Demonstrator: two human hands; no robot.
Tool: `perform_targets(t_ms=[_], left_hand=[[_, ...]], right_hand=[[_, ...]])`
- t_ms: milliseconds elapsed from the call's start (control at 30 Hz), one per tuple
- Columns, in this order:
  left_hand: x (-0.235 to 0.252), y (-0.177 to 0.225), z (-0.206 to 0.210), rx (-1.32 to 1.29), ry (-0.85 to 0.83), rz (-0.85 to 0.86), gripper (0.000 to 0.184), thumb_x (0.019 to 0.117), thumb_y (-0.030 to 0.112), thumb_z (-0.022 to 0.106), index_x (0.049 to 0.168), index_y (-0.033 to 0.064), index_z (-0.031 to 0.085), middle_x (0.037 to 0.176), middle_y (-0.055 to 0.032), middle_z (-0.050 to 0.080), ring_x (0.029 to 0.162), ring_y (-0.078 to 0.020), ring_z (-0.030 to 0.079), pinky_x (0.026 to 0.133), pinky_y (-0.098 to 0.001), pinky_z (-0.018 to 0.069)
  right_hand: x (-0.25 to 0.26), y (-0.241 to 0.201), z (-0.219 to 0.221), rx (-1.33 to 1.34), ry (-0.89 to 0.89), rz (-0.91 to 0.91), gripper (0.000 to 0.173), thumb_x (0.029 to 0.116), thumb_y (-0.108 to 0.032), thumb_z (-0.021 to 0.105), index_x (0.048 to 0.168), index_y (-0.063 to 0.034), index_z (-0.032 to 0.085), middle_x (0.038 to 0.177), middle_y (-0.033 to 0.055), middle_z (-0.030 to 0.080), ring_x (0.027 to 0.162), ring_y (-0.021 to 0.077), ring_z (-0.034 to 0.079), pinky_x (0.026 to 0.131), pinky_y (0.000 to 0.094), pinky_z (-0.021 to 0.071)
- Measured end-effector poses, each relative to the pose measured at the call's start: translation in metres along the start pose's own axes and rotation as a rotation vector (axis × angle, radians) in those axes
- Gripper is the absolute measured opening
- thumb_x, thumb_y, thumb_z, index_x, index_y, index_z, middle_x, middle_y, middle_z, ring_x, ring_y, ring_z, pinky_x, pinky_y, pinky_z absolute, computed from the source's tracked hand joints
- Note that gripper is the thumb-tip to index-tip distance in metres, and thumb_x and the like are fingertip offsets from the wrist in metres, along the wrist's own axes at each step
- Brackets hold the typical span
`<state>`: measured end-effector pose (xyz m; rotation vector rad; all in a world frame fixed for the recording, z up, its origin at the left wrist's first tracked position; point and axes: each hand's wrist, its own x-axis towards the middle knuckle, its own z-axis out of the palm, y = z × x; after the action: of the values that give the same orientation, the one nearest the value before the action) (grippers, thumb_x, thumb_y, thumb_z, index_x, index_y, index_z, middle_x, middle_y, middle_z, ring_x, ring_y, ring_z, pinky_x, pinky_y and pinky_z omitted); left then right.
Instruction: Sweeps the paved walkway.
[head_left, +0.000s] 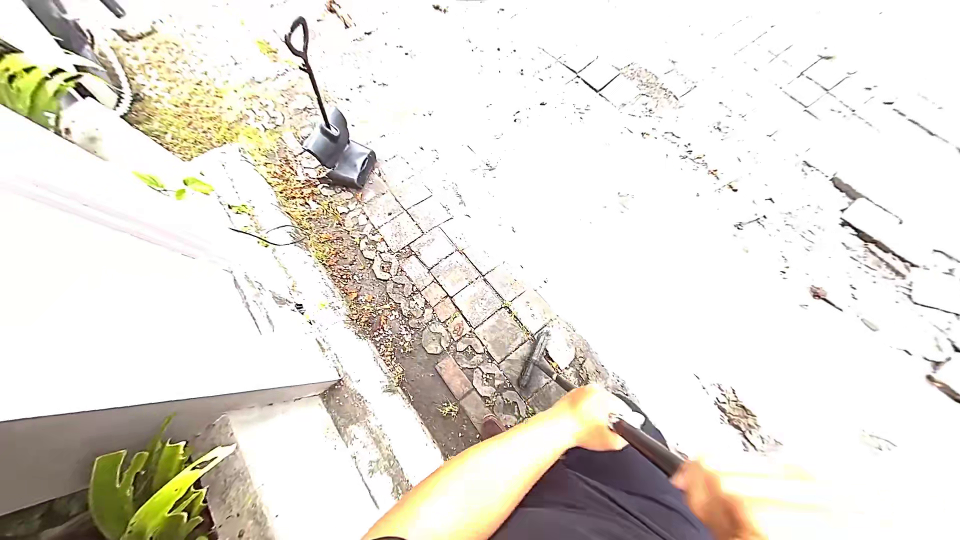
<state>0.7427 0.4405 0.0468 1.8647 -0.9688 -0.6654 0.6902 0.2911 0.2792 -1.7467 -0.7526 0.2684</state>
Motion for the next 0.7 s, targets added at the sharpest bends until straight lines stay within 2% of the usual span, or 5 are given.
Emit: perform_targets(t_ms=[133,267,467,600,700], left_hand=[[-0.049,-0.094,-0.059,0.176,-0.042,-0.330,0.023,0.0961,0.024,0.066,0.105,0.0050,0.075,0.105,-0.0149,0.075,0.107,-0.0320,0.071,0.095,-0.0581,0.0542],[-0.082,-0.152,-0.112,0.231,0.187,-0.608,0.018,0.0923,0.023,0.069,0.098,0.0074,0.076,0.105,-0.0107,0.075,0.108,-0.0281,0.070,0.098,-0.0539,0.0545],[-0.070,-0.109,-0.190,0.105,1.053,-0.539,0.023,0.0855,0.019,0.074,0.069,0.0067,0.064,0.073,-0.0047,0.065,0.073,-0.0185,0.065,0.074,-0.0420,0.0566],[-0.088,-0.115,-0.220,-0.168,1.089,-0.685,0.016,0.0860,0.023,0.077,0.082,0.0109,0.068,0.088,-0.0008,0.067,0.084,-0.0130,0.066,0.081,-0.0394,0.0581],[-0.107,-0.129,-0.211,-0.367,1.066,-1.035,0.018,0.0932,0.023,0.070,0.095,0.0060,0.074,0.093,-0.0072,0.073,0.091,-0.0187,0.070,0.089,-0.0444,0.0577]], right_hand=[[0.032,0.122,0.052,0.137,0.061,-0.064,0.043,0.1064,-0.026,0.046,0.066,-0.0098,0.050,0.070,0.0071,0.059,0.079,0.0217,0.066,0.098,0.0502,0.0543],[0.108,0.172,0.061,0.186,-0.020,-0.106,0.040,0.0997,-0.017,0.049,0.060,-0.0087,0.047,0.065,0.0069,0.056,0.075,0.0208,0.065,0.098,0.0482,0.0527],[0.278,0.119,-0.018,0.321,-0.271,-0.214,0.042,0.1001,-0.023,0.051,0.060,-0.0138,0.044,0.057,-0.0020,0.049,0.058,0.0106,0.056,0.067,0.0342,0.0542],[0.372,0.150,-0.012,0.661,-0.424,-0.146,0.045,0.1013,-0.036,0.054,0.062,-0.0144,0.046,0.057,-0.0025,0.048,0.051,0.0099,0.050,0.052,0.0290,0.0458],[0.418,0.190,0.041,0.911,-0.528,0.018,0.040,0.0991,-0.038,0.058,0.069,-0.0125,0.054,0.056,-0.0001,0.050,0.047,0.0115,0.052,0.047,0.0300,0.0479]])
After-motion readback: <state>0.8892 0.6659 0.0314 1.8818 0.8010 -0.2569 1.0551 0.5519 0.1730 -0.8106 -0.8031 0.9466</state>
